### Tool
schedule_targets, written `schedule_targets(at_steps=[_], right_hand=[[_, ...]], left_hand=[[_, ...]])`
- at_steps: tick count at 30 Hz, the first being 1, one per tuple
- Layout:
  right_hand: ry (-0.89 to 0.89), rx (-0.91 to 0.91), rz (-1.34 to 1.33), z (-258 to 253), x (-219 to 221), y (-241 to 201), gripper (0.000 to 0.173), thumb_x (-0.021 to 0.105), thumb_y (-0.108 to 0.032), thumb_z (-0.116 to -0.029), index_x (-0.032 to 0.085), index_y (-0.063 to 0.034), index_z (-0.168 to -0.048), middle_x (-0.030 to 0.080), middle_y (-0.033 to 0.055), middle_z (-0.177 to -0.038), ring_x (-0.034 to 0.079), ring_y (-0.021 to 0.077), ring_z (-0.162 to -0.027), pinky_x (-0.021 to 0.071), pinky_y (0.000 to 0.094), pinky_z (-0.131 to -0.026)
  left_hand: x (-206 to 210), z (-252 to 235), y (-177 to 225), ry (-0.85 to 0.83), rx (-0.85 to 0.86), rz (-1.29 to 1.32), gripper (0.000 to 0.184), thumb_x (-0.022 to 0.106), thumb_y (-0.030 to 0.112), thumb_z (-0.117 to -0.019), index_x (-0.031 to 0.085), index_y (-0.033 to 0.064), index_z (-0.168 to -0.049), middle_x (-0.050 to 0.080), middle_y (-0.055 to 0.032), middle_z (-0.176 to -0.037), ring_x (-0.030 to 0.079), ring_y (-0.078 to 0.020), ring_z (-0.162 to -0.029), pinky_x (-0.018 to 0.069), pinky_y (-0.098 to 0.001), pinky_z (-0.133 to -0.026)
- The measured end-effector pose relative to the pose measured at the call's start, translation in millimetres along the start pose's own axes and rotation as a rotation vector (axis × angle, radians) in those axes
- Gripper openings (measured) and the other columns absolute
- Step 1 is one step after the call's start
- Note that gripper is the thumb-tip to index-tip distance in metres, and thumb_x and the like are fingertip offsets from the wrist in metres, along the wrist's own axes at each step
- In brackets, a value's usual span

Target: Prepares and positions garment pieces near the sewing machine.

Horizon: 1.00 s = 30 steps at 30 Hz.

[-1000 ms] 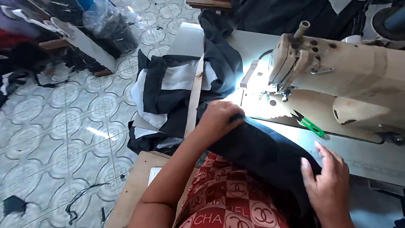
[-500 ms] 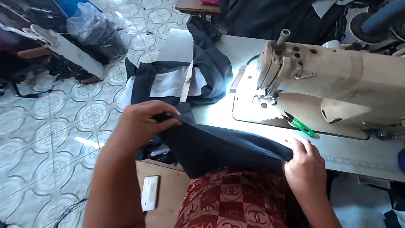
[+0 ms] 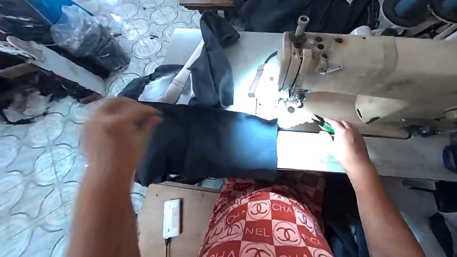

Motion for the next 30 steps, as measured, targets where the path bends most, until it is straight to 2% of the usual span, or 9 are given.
schedule_targets(at_steps=[3,5,8,11,17,20,24,28,30], right_hand=[[0.089,-0.025,0.044,5,9,16,0.03,0.061,-0.015,-0.1032,0.068,-0.0037,-0.13,0.066,0.0261,-0.122,0.062,0.0486,-0.114,0.0519,0.0638,-0.091],[0.128,-0.051,0.082,9,8,14,0.03,0.054,-0.009,-0.1046,0.066,0.0009,-0.129,0.065,0.03,-0.118,0.063,0.0508,-0.111,0.0525,0.0626,-0.091],[0.151,0.015,0.032,18,-4,5,0.029,0.046,-0.008,-0.1056,0.062,0.008,-0.123,0.068,0.0298,-0.106,0.07,0.0477,-0.093,0.0562,0.062,-0.075],[0.105,0.078,-0.243,39,-4,-12,0.029,0.044,-0.013,-0.1067,0.058,0.0054,-0.124,0.07,0.0185,-0.085,0.07,0.0298,-0.067,0.0587,0.0492,-0.061],[-0.104,-0.032,-0.4,90,31,-99,0.037,0.062,-0.035,-0.0987,0.072,-0.0087,-0.123,0.074,0.0073,-0.09,0.068,0.0172,-0.069,0.0583,0.0375,-0.063],[-0.104,-0.109,-0.184,100,41,-111,0.036,0.058,-0.028,-0.0977,0.073,-0.0178,-0.13,0.078,0.0063,-0.099,0.074,0.0229,-0.076,0.0603,0.0438,-0.063],[-0.035,0.003,0.02,94,18,-79,0.031,0.06,-0.022,-0.0947,0.074,-0.0039,-0.115,0.073,0.0158,-0.085,0.071,0.033,-0.067,0.0556,0.0503,-0.054],[-0.027,-0.033,0.08,108,9,-97,0.04,0.059,-0.026,-0.0929,0.067,0.0048,-0.118,0.068,0.0141,-0.071,0.067,0.0307,-0.055,0.0533,0.0451,-0.048],[0.025,-0.066,0.144,110,10,-111,0.033,0.06,-0.02,-0.0929,0.068,0.0039,-0.114,0.07,0.0145,-0.076,0.069,0.0289,-0.057,0.0546,0.041,-0.048]], left_hand=[[95,33,121,-0.244,0.189,0.287,0.032,0.058,0.036,-0.1038,0.074,0.0173,-0.124,0.067,-0.0114,-0.132,0.063,-0.0314,-0.125,0.0523,-0.0537,-0.102],[143,34,149,-0.248,0.22,0.363,0.043,0.051,0.047,-0.104,0.068,0.0237,-0.136,0.054,-0.0133,-0.151,0.047,-0.0363,-0.143,0.0392,-0.0677,-0.11],[168,16,142,-0.191,0.106,0.274,0.051,0.048,0.055,-0.1027,0.057,0.0316,-0.147,0.041,-0.0139,-0.161,0.032,-0.0375,-0.152,0.02,-0.0797,-0.112],[172,7,134,-0.219,-0.015,0.234,0.057,0.052,0.057,-0.1,0.052,0.0316,-0.151,0.033,-0.0121,-0.166,0.023,-0.0357,-0.156,0.0121,-0.0806,-0.113],[172,6,136,-0.236,-0.087,0.226,0.061,0.055,0.059,-0.0974,0.052,0.0296,-0.151,0.031,-0.0116,-0.167,0.02,-0.0347,-0.157,0.0105,-0.0794,-0.114],[173,7,135,-0.236,-0.1,0.22,0.062,0.055,0.06,-0.0966,0.051,0.0317,-0.152,0.031,-0.0102,-0.167,0.02,-0.0337,-0.157,0.0105,-0.0784,-0.115],[171,8,135,-0.206,-0.108,0.218,0.062,0.056,0.06,-0.0961,0.052,0.031,-0.15,0.033,-0.0112,-0.166,0.023,-0.0358,-0.156,0.0118,-0.0796,-0.114],[172,9,137,-0.181,-0.114,0.208,0.062,0.055,0.061,-0.0962,0.052,0.0313,-0.151,0.032,-0.0117,-0.166,0.023,-0.036,-0.156,0.0108,-0.0801,-0.113],[172,9,137,-0.179,-0.113,0.204,0.062,0.055,0.061,-0.0962,0.051,0.0317,-0.151,0.032,-0.0115,-0.166,0.022,-0.036,-0.156,0.0112,-0.0807,-0.113]])
Point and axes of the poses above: each hand's wrist, its own z-axis away from the middle knuckle, its own x-axis out of the palm, y = z × x, the point moved 9 cm from there along -z, towards the middle knuckle
